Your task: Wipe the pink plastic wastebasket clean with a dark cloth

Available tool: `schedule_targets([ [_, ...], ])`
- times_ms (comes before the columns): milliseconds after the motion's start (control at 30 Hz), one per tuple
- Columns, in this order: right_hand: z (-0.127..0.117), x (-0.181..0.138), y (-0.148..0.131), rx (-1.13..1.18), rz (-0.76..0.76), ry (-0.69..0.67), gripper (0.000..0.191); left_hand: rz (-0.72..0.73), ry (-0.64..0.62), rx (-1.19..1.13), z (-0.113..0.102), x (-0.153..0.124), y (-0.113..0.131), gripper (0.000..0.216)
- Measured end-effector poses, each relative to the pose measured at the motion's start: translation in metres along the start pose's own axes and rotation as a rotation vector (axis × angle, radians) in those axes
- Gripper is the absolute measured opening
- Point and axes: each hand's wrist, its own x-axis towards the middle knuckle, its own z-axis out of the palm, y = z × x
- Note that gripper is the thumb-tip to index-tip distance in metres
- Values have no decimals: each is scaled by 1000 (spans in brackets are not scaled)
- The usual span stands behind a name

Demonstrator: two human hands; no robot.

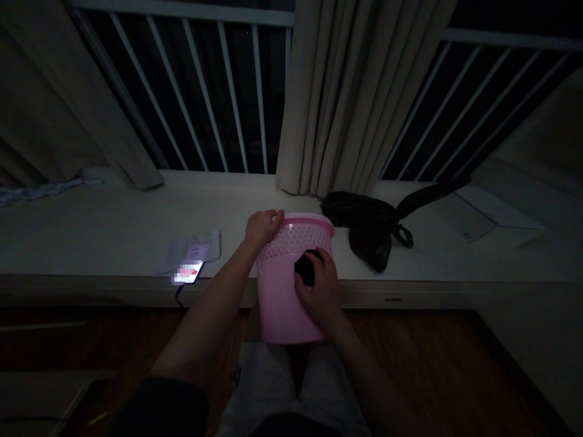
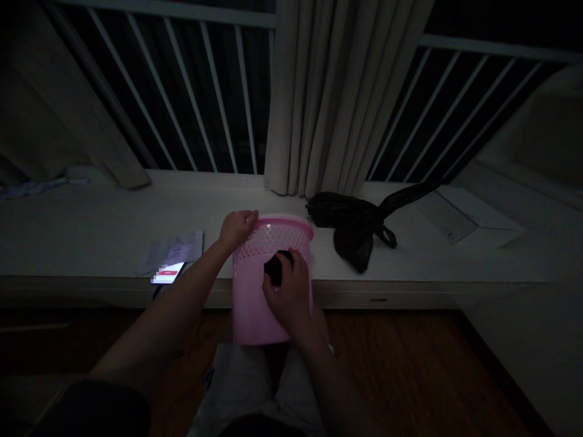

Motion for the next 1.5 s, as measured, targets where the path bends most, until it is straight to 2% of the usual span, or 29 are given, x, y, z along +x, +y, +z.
schedule_targets([
  [300, 0, -1, 0, 10, 17, 17, 44, 2, 12, -38, 2, 5, 4, 62],
  [500, 0, 0, 0, 17, 29, 28, 44, 31, 11, 25, 0, 4, 6, 62],
  [800, -1, 3, 5, -32, -4, 25, 45, 183, -31, 91, -18, 1, 15, 48],
  [900, 0, 3, 7, -33, -9, 24, 46, 172, -50, 85, -22, 7, 23, 43],
  [1067, -1, 2, 11, -17, 14, 29, 46, 68, -142, 33, -21, 16, 40, 57],
  [1167, -1, 4, 13, 1, 30, 18, 47, 46, -149, 29, -18, 19, 44, 62],
  [1500, -3, 7, 16, 64, 91, 13, 46, 195, -140, 53, -11, 28, 38, 77],
])
